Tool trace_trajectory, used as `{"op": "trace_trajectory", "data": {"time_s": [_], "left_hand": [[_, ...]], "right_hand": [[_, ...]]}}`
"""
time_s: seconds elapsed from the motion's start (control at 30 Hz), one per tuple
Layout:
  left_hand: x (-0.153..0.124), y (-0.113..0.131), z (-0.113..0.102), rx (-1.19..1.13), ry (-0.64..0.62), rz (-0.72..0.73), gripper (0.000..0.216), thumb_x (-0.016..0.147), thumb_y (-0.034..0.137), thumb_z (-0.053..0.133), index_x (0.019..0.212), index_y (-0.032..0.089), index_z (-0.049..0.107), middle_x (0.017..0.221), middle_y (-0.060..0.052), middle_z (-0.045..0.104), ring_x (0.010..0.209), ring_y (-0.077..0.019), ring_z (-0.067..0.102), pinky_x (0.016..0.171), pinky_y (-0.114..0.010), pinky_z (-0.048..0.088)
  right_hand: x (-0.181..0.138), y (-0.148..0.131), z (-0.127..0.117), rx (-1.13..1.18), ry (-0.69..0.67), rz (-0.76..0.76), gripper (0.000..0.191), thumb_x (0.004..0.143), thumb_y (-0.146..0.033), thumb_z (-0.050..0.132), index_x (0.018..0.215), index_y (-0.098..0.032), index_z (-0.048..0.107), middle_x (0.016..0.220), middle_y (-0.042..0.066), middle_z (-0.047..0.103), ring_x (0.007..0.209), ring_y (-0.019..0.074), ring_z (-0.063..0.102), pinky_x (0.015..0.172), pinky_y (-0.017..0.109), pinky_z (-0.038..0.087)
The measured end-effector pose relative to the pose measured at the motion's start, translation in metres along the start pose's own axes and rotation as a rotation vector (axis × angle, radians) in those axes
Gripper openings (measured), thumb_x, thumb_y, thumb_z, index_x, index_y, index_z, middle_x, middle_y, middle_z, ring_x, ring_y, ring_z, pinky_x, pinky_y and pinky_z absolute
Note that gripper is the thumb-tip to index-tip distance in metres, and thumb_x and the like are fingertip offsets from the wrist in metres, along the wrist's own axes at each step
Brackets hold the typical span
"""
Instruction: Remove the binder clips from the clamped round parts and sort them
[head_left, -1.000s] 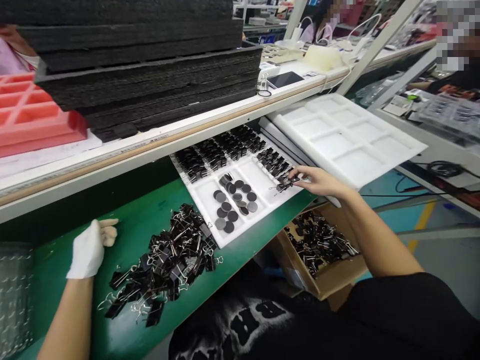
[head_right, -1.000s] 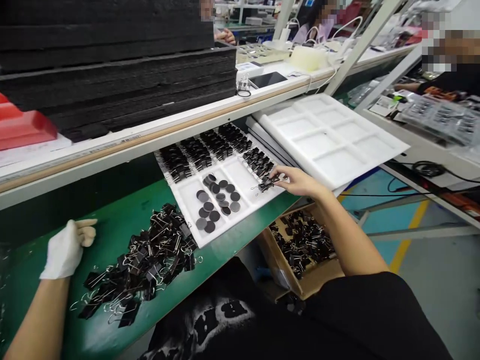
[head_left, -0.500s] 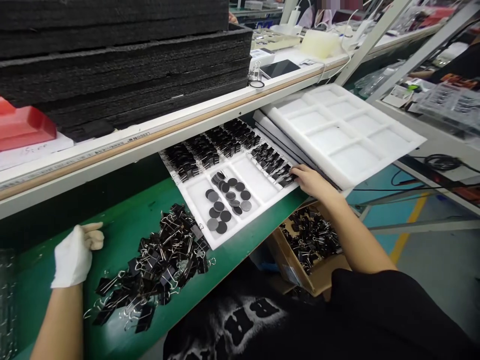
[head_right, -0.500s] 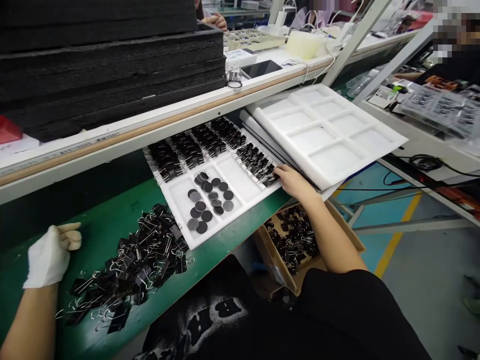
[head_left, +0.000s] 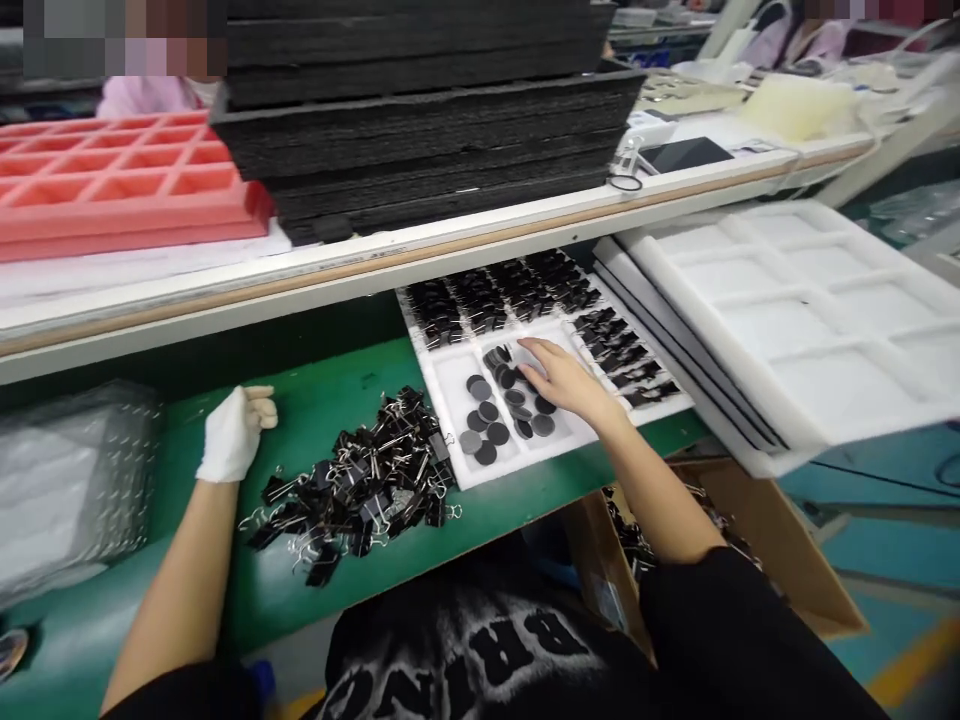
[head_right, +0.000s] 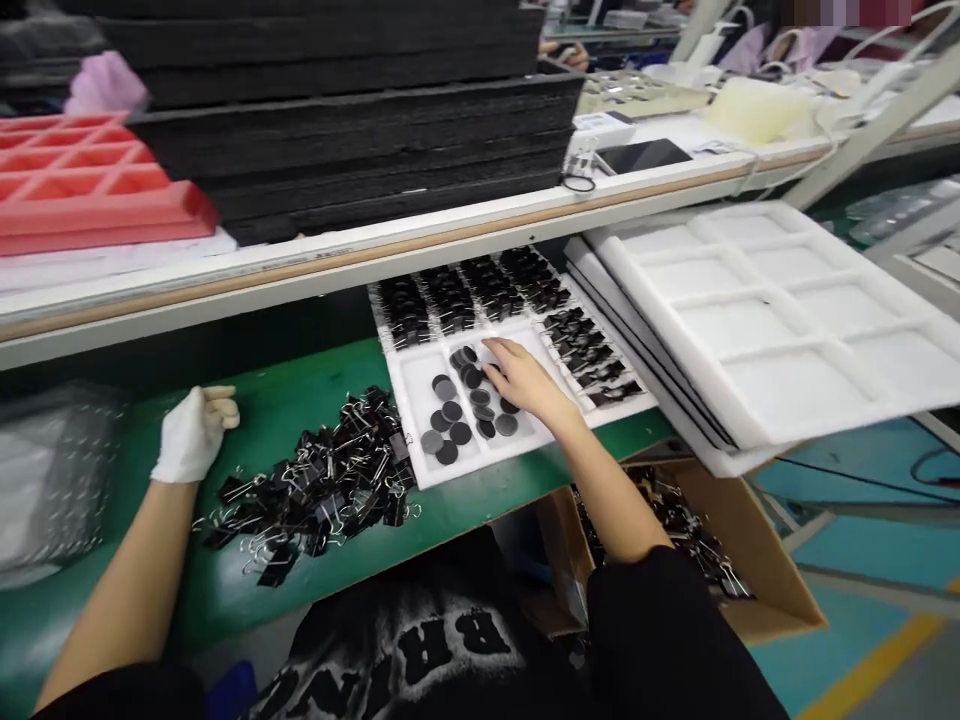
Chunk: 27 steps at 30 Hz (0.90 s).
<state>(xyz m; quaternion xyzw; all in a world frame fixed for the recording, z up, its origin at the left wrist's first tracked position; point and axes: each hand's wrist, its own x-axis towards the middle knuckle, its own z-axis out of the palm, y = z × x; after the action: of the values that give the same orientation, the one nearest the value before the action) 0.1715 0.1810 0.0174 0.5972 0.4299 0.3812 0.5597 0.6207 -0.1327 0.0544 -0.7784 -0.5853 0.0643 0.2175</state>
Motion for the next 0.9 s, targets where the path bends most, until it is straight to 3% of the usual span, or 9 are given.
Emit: {"op": "trace_trajectory", "data": {"time_s": [0.1, 0.27, 0.4, 0.47, 0.53, 0.6, 0.67, 0.77, 0.9], "left_hand": [[-0.020, -0.008, -0.014, -0.034, 0.036, 0.001, 0.064, 0.083, 0.072, 0.071, 0.103, 0.011, 0.068, 0.074, -0.003, 0.069, 0.062, -0.0133, 0.060, 0.062, -0.029, 0.049], [-0.078, -0.021, -0.038, -0.073, 0.114, 0.044, 0.072, 0.089, 0.078, 0.061, 0.117, 0.011, 0.067, 0.100, -0.016, 0.077, 0.089, -0.0243, 0.076, 0.080, -0.038, 0.060], [-0.141, -0.033, -0.057, 0.404, 0.280, 0.259, 0.052, 0.101, 0.064, 0.048, 0.123, 0.020, 0.067, 0.114, -0.014, 0.077, 0.106, -0.0273, 0.076, 0.101, -0.050, 0.059], [-0.170, -0.038, -0.074, 0.746, 0.438, 0.327, 0.041, 0.102, 0.053, 0.052, 0.123, 0.022, 0.068, 0.122, -0.014, 0.075, 0.120, -0.0296, 0.070, 0.113, -0.053, 0.052], [-0.192, -0.041, -0.099, 0.987, 0.693, 0.288, 0.041, 0.099, 0.047, 0.059, 0.128, 0.020, 0.065, 0.135, -0.017, 0.068, 0.135, -0.0337, 0.060, 0.120, -0.055, 0.043], [-0.205, -0.042, -0.134, 1.089, 0.970, 0.131, 0.053, 0.096, 0.046, 0.064, 0.138, 0.013, 0.059, 0.150, -0.022, 0.055, 0.146, -0.0391, 0.047, 0.124, -0.059, 0.035], [-0.208, -0.039, -0.174, 1.087, 1.122, -0.051, 0.063, 0.098, 0.047, 0.061, 0.145, 0.006, 0.052, 0.161, -0.027, 0.041, 0.152, -0.0449, 0.036, 0.123, -0.065, 0.031], [-0.200, -0.032, -0.231, 1.059, 1.153, -0.150, 0.049, 0.104, 0.041, 0.045, 0.137, 0.008, 0.058, 0.153, -0.027, 0.050, 0.147, -0.0441, 0.042, 0.117, -0.065, 0.037], [-0.190, -0.020, -0.274, 1.180, 0.867, -0.279, 0.044, 0.106, 0.037, 0.034, 0.123, 0.014, 0.067, 0.122, -0.019, 0.071, 0.119, -0.0370, 0.063, 0.099, -0.054, 0.049]], "right_hand": [[0.028, -0.001, 0.028, -0.001, 0.011, 0.057, 0.057, 0.101, -0.043, 0.050, 0.146, -0.010, 0.058, 0.143, 0.026, 0.064, 0.137, 0.0403, 0.061, 0.118, 0.058, 0.047], [0.016, 0.005, 0.043, 0.089, 0.027, -0.026, 0.049, 0.103, -0.050, 0.041, 0.134, -0.023, 0.067, 0.134, 0.020, 0.070, 0.131, 0.0354, 0.065, 0.116, 0.051, 0.049], [0.001, 0.019, 0.043, 0.082, 0.048, 0.107, 0.053, 0.092, -0.057, 0.047, 0.123, -0.021, 0.071, 0.124, 0.017, 0.075, 0.114, 0.0379, 0.072, 0.098, 0.052, 0.057], [-0.001, 0.023, 0.041, 0.085, 0.026, 0.177, 0.058, 0.087, -0.063, 0.050, 0.123, -0.023, 0.071, 0.122, 0.015, 0.075, 0.107, 0.0392, 0.074, 0.089, 0.053, 0.059], [0.000, 0.022, 0.039, 0.095, 0.009, 0.196, 0.057, 0.084, -0.067, 0.051, 0.120, -0.028, 0.072, 0.122, 0.013, 0.075, 0.105, 0.0405, 0.074, 0.086, 0.055, 0.059], [0.000, 0.018, 0.037, 0.099, -0.006, 0.212, 0.052, 0.082, -0.067, 0.053, 0.115, -0.031, 0.072, 0.120, 0.012, 0.076, 0.103, 0.0416, 0.074, 0.086, 0.057, 0.059], [0.000, 0.015, 0.035, 0.109, -0.018, 0.246, 0.047, 0.081, -0.065, 0.055, 0.112, -0.034, 0.072, 0.121, 0.011, 0.076, 0.100, 0.0418, 0.074, 0.088, 0.059, 0.060], [-0.002, 0.015, 0.036, 0.123, -0.008, 0.328, 0.044, 0.082, -0.060, 0.056, 0.117, -0.038, 0.073, 0.120, 0.010, 0.078, 0.091, 0.0393, 0.075, 0.087, 0.059, 0.059], [-0.010, 0.020, 0.039, 0.101, 0.028, 0.408, 0.041, 0.086, -0.059, 0.056, 0.122, -0.049, 0.074, 0.091, 0.009, 0.078, 0.070, 0.0350, 0.069, 0.072, 0.056, 0.055]]}}
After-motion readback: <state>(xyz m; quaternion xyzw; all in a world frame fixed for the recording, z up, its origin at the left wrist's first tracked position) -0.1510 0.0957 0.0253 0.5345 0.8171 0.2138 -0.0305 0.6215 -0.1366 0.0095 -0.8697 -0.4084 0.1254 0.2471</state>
